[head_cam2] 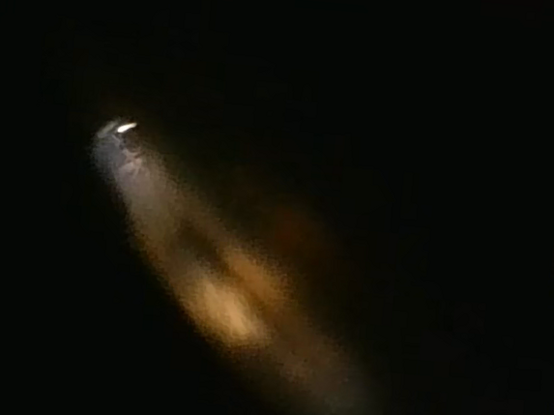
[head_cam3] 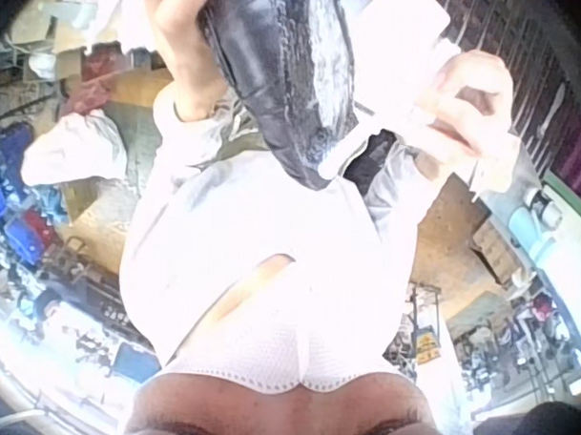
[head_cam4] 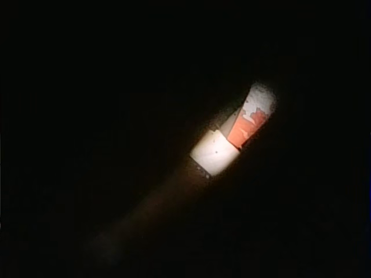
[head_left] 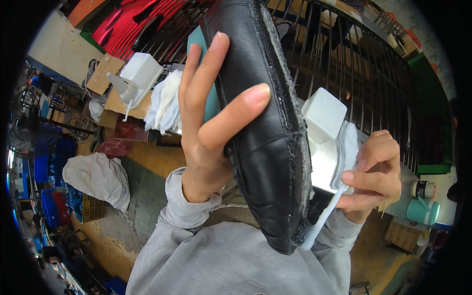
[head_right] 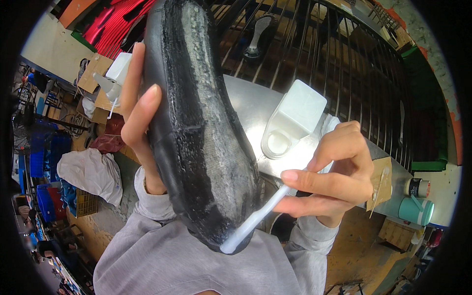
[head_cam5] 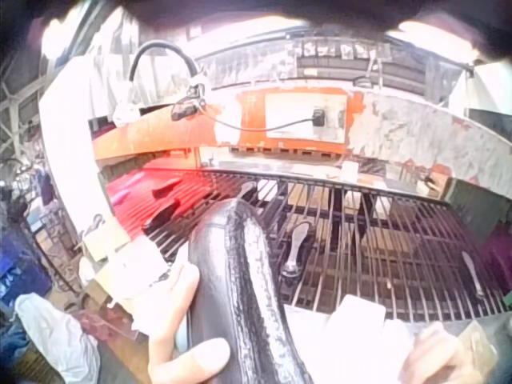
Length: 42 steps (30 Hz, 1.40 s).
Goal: The person applies white glue to the sole of a black shoe using a small brush. They repeatedly dip the brush into a container and spread the glue along the sole's edge and surface, rotating the shoe to access different areas.
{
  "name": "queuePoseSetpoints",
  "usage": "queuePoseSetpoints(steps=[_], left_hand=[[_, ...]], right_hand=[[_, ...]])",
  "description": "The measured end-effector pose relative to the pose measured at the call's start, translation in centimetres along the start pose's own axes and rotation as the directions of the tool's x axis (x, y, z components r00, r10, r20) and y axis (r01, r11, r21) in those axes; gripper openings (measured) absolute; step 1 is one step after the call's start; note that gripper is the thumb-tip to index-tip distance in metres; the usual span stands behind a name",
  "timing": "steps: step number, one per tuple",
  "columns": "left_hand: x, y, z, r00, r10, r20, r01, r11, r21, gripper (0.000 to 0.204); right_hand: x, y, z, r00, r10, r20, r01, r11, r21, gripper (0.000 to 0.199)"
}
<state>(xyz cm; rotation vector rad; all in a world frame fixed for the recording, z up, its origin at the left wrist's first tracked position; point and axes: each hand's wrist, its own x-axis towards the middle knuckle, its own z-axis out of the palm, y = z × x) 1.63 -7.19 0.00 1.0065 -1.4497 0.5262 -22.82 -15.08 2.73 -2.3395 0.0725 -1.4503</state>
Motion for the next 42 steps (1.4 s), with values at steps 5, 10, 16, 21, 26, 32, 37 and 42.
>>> queuePoseSetpoints(steps=[5,10,16,21,26,32,37,42], left_hand=[[-0.5,0.2,0.9,0.994,-0.060,-0.088,0.051,0.995,-0.091,0.059],[-0.4,0.6,0.7,0.995,-0.090,-0.038,0.086,0.992,-0.097,0.062],[-0.7,-0.5,-0.4,0.995,-0.099,0.030,0.099,0.995,0.001,0.068],[-1.5,-1.4,-0.6,0.987,-0.158,0.034,0.158,0.987,0.015,0.070],[-1.8,-3.0,-4.3,0.914,-0.371,0.165,0.389,0.916,-0.096,0.066],[-4.0,-4.1,-6.3,0.804,-0.485,0.344,0.568,0.456,-0.685,0.094],[-1.2,-1.7,-5.0,0.813,-0.516,0.268,0.570,0.616,-0.544,0.091],[-1.9,-2.4,-4.9,0.850,-0.520,0.086,0.527,0.829,-0.186,0.087]], right_hand=[[0.1,-0.5,0.6,0.990,0.114,-0.084,-0.119,0.991,-0.060,0.046],[0.4,-0.9,0.8,0.961,0.212,-0.178,-0.233,0.967,-0.101,0.048],[-0.9,-0.2,0.1,0.994,0.110,-0.007,-0.110,0.994,0.009,0.048],[-2.4,-0.5,0.1,0.990,0.138,0.018,-0.138,0.989,0.060,0.042],[-5.2,-0.3,-0.5,0.828,0.528,-0.187,-0.556,0.817,-0.154,0.028],[-10.8,1.7,0.2,0.765,0.642,-0.048,-0.461,0.493,-0.738,0.021],[-12.9,2.2,1.9,0.802,0.593,-0.072,-0.437,0.500,-0.748,0.023],[-14.5,1.2,2.6,0.726,0.645,-0.238,-0.595,0.416,-0.688,0.014]])
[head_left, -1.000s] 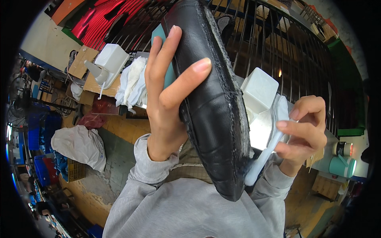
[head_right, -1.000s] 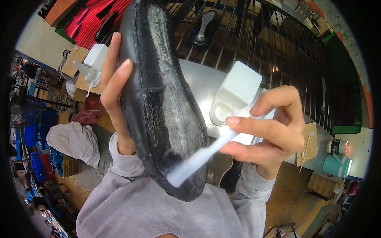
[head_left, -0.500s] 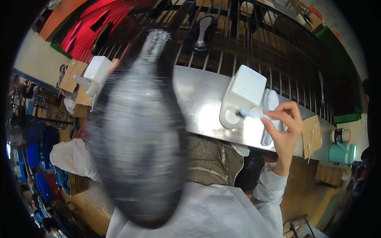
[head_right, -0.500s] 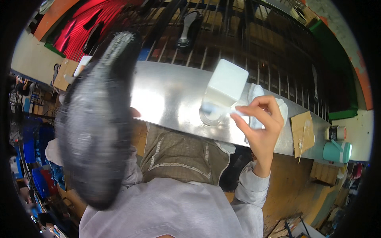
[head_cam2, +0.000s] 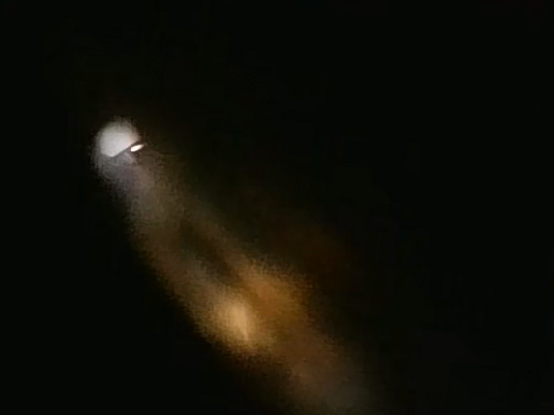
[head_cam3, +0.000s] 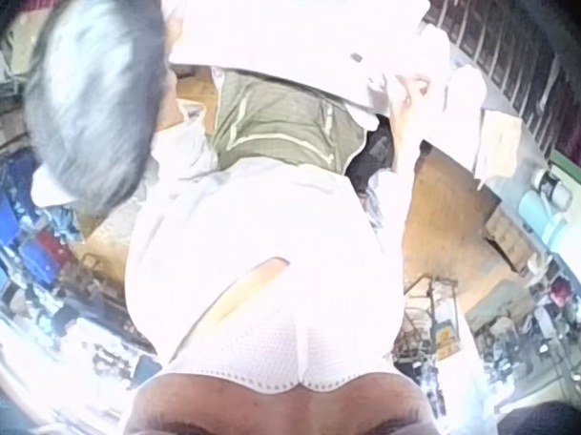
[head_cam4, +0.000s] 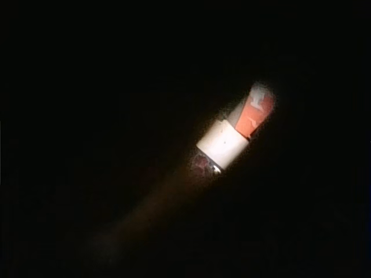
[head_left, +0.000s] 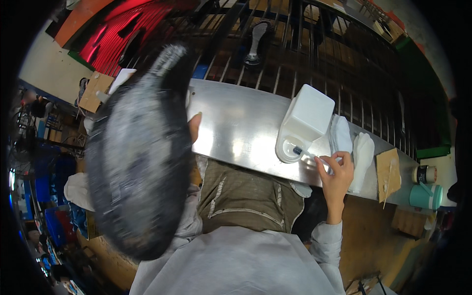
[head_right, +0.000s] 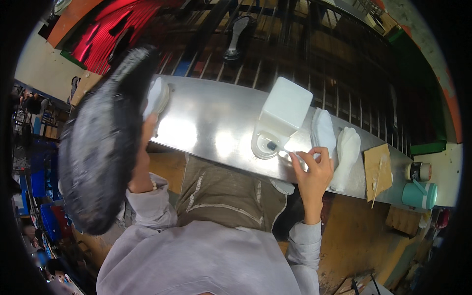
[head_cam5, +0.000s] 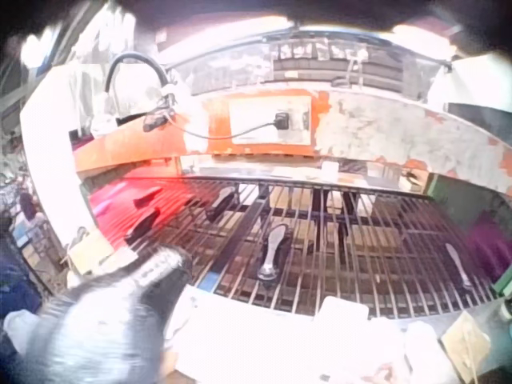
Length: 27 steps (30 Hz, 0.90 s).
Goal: The person applies white glue to the sole of a black shoe using a small brush. They repeatedly dip the brush into a container and spread the glue along the sole's edge and surface, rotating the shoe to access different areas.
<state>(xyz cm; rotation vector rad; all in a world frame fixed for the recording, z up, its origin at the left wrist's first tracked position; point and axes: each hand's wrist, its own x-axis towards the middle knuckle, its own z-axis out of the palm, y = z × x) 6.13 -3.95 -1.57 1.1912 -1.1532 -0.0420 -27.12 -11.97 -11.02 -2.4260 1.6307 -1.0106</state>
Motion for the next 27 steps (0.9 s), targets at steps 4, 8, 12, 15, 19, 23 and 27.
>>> queuePoseSetpoints(steps=[4,8,12,15,19,23,27], left_hand=[[-0.5,-2.1,0.8,0.998,0.044,-0.050,-0.032,0.975,0.219,0.085],[-0.6,-2.3,1.0,0.995,0.095,-0.037,-0.079,0.950,0.303,0.083],[-0.5,-1.9,1.6,0.991,0.131,-0.011,-0.123,0.957,0.262,0.085],[-0.3,-1.9,2.1,0.962,0.272,-0.012,-0.264,0.941,0.212,0.081],[-0.4,-0.3,2.6,0.960,0.279,-0.009,-0.270,0.936,0.228,0.075],[-0.3,0.7,3.0,0.938,0.347,0.008,-0.340,0.913,0.224,0.070],[-0.2,1.1,3.4,0.915,0.402,0.028,-0.398,0.893,0.212,0.068]], right_hand=[[-0.3,-0.3,-0.1,0.906,0.374,0.199,-0.422,0.761,0.493,0.013],[1.9,-4.9,-3.3,0.976,0.144,0.164,-0.218,0.618,0.755,0.024],[3.2,-8.6,-4.8,0.993,-0.106,-0.054,0.103,0.538,0.836,0.038],[4.3,-10.1,-4.8,0.982,-0.167,-0.084,0.163,0.552,0.818,0.043],[5.5,-10.7,-4.9,0.966,-0.219,-0.137,0.244,0.595,0.766,0.043],[6.9,-11.3,-5.6,0.963,-0.224,-0.153,0.264,0.649,0.714,0.041],[8.4,-11.9,-5.8,0.957,-0.225,-0.182,0.287,0.668,0.686,0.036]])
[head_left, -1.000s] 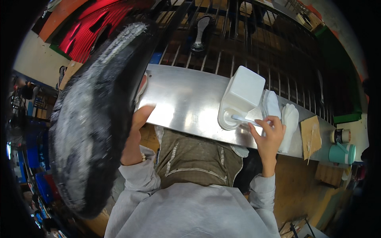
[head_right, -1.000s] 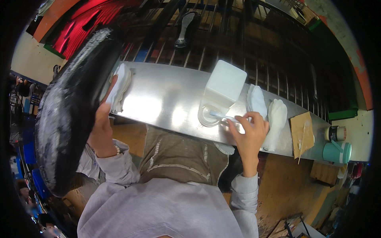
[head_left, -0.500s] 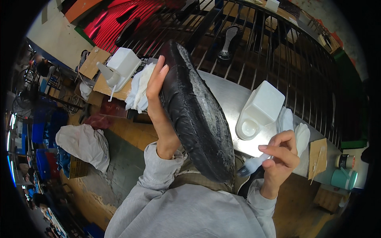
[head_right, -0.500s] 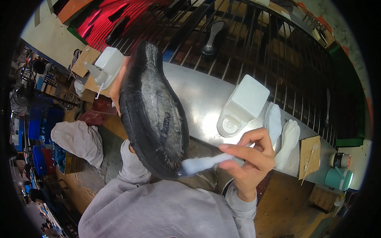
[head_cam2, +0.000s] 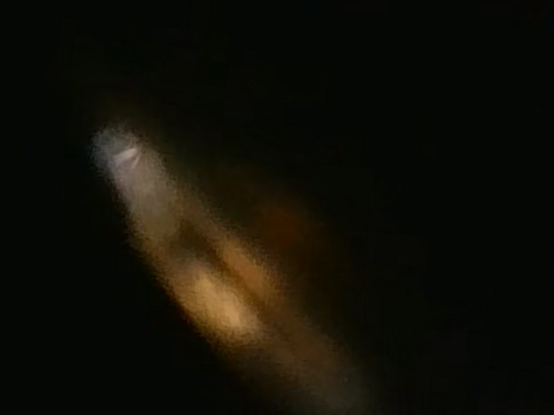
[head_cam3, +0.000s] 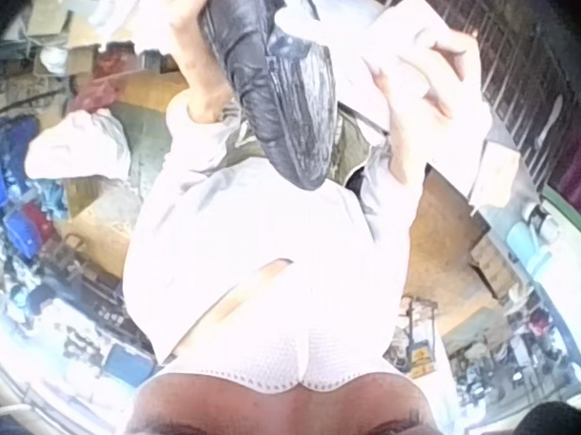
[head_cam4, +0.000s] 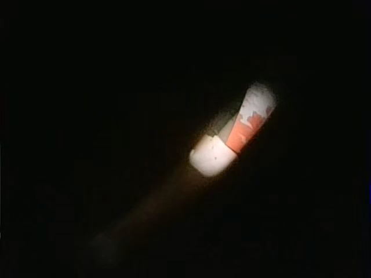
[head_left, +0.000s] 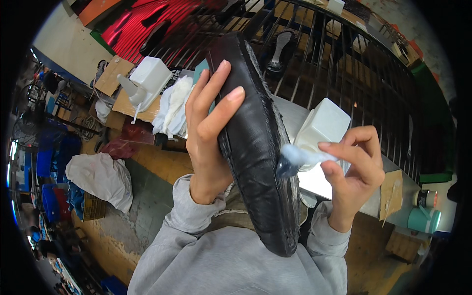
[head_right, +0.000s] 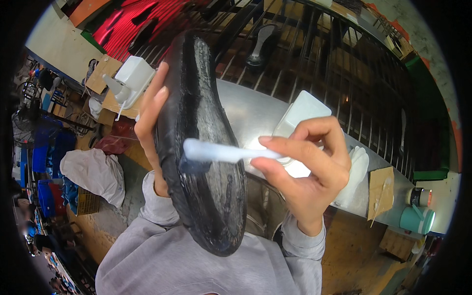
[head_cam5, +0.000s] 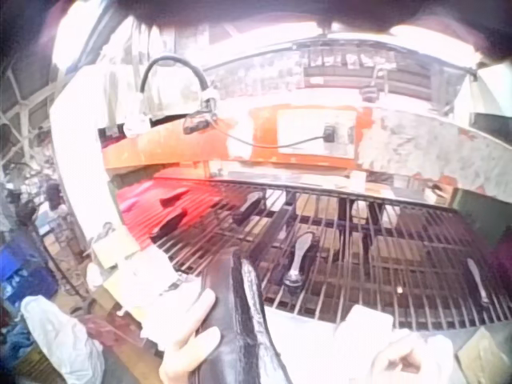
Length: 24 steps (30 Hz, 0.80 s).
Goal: The person applies white glue to the sole of a black shoe using a small brush. They repeatedly dip the brush into a container and spread the glue along the sole's edge and surface, rotating the shoe to access different areas.
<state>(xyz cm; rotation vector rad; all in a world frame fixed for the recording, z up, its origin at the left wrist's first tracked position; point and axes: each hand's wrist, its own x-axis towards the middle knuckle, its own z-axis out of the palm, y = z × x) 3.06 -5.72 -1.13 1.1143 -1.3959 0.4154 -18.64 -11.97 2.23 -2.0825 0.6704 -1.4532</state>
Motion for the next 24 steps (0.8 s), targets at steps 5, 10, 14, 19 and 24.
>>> queuePoseSetpoints(steps=[5,10,14,19,24], left_hand=[[0.1,1.4,0.2,0.998,-0.060,0.024,0.062,0.997,-0.053,0.070],[0.4,1.1,0.0,0.998,-0.046,0.039,0.046,0.999,0.005,0.072],[0.4,0.7,-0.5,0.997,-0.053,0.062,0.047,0.995,0.087,0.076],[0.0,0.7,-0.4,0.983,-0.166,0.080,0.163,0.986,0.039,0.081],[-0.5,1.3,-0.6,0.946,-0.290,0.141,0.295,0.955,-0.014,0.083]], right_hand=[[0.8,0.5,-0.5,0.998,-0.058,-0.021,0.059,0.997,0.054,0.040],[-0.8,1.9,-1.3,0.992,-0.126,0.016,0.123,0.983,0.135,0.049],[-1.1,2.2,-1.5,0.982,-0.184,0.036,0.176,0.972,0.156,0.049],[-0.9,2.1,-1.8,0.978,-0.206,0.031,0.199,0.967,0.162,0.050],[-0.5,2.1,-1.6,0.973,-0.229,0.028,0.216,0.947,0.236,0.049]])
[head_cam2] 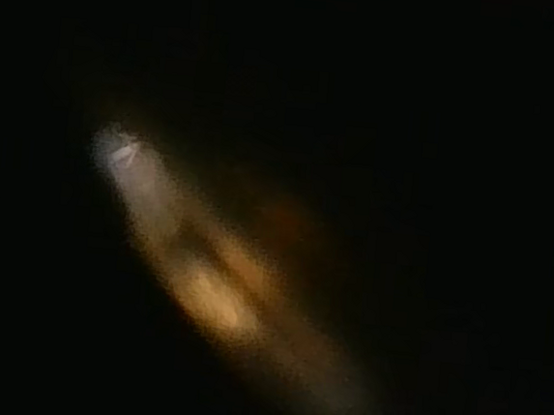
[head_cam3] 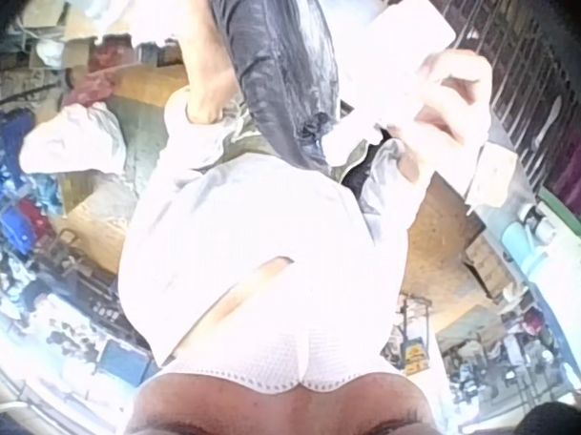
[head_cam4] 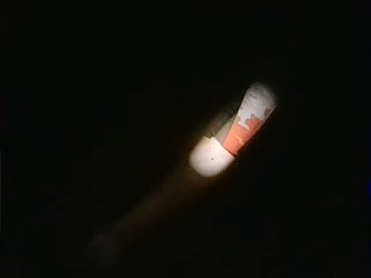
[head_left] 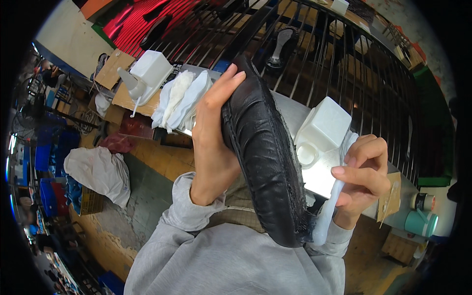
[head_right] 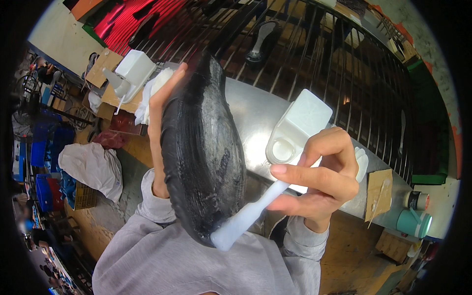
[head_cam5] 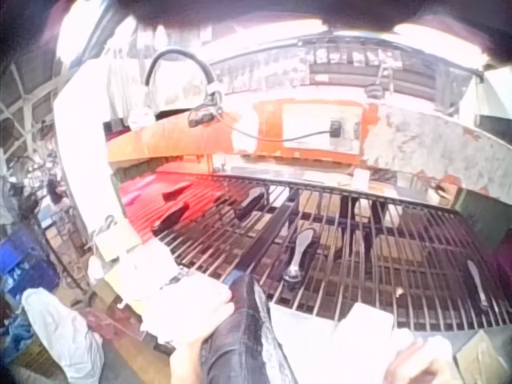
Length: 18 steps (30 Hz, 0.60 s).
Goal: The person applies white glue to the sole of a black shoe using a small brush. They repeatedly dip the brush into a container and spread the glue along the sole's edge and surface, rotating the shoe to access different areas.
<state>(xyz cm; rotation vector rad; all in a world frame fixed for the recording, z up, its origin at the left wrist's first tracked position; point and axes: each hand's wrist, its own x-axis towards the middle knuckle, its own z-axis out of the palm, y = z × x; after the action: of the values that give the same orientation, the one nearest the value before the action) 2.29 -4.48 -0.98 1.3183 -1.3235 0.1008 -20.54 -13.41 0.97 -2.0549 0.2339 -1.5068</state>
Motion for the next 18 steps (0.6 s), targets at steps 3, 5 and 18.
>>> queuePoseSetpoints(steps=[3,5,18], left_hand=[[-0.5,0.0,-0.1,0.992,-0.116,0.057,0.122,0.986,-0.113,0.083],[-1.0,1.2,-0.3,0.948,-0.289,0.130,0.312,0.923,-0.226,0.084],[-4.5,2.0,-0.8,0.704,-0.313,0.637,0.695,0.486,-0.530,0.075]], right_hand=[[0.7,0.3,0.4,0.999,-0.040,0.013,0.040,0.999,0.008,0.050],[1.2,0.6,1.0,0.998,-0.064,0.024,0.063,0.998,0.017,0.051],[4.8,2.5,3.5,0.972,-0.209,0.110,0.199,0.975,0.094,0.050]])
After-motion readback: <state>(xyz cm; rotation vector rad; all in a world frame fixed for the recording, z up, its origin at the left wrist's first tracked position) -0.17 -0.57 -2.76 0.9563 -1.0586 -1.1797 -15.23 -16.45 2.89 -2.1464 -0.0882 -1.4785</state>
